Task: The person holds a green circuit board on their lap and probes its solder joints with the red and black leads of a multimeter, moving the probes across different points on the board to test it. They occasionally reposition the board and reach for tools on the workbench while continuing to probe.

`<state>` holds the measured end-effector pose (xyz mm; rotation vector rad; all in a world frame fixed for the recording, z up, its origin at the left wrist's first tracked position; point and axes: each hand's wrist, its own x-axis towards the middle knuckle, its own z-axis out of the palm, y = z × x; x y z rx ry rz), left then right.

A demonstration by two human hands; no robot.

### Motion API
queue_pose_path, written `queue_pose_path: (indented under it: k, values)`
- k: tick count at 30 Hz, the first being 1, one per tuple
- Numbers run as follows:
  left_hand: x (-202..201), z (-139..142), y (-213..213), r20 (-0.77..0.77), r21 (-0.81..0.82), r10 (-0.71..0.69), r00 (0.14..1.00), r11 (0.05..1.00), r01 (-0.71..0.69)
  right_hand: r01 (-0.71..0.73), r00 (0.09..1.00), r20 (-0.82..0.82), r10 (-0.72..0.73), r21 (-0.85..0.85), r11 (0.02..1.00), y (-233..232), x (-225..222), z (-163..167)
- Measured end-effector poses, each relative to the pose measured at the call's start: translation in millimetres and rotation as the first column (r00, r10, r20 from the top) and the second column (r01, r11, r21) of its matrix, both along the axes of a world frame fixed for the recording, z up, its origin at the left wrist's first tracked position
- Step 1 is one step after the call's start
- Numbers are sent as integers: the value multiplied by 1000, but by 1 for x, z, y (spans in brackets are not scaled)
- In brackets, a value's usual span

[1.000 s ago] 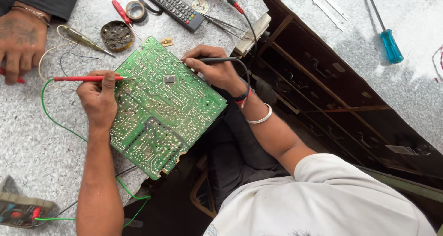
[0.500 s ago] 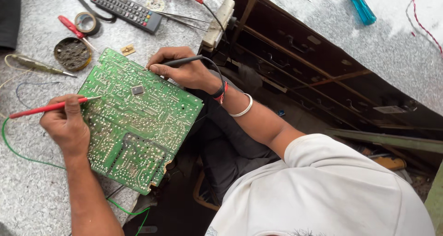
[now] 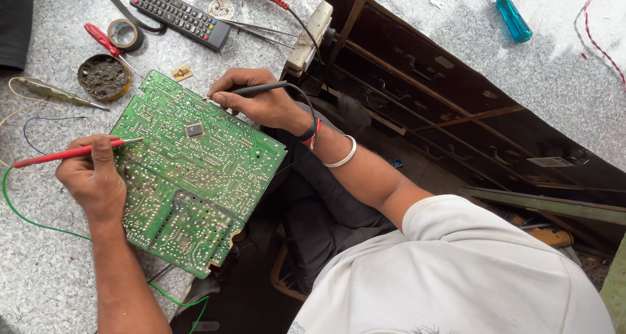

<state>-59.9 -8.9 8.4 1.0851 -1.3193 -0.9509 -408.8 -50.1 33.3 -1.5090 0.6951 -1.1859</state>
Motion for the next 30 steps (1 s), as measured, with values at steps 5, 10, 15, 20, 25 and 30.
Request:
queue_pose_path:
  k: [5, 10, 15, 20, 25, 30]
  values:
    - [-1, -1, 1, 50, -1, 22, 998, 1000, -22, 27, 998, 55, -26, -13, 1000, -1, 1, -5]
    - [-2, 0, 0, 52, -12, 30, 998, 1000, -29, 26, 997, 77, -28, 31, 999, -6, -4, -11]
    - [-4, 0, -2, 153, -48, 42, 987, 998, -35, 89, 981, 157, -110, 139, 986, -9, -8, -18]
    - [-8, 1, -5, 154, -17, 77, 985, 997, -76, 155, 943, 264, -204, 194, 969, -12, -21, -15]
    - [-15, 4, -7, 97, 16, 72, 993, 997, -74, 79, 900, 407, -158, 202, 976, -15, -17, -10]
    - [-19, 9, -7, 105, 83, 93, 990, 991, -102, 19, 989, 145, -38, 130, 991, -9, -10, -8]
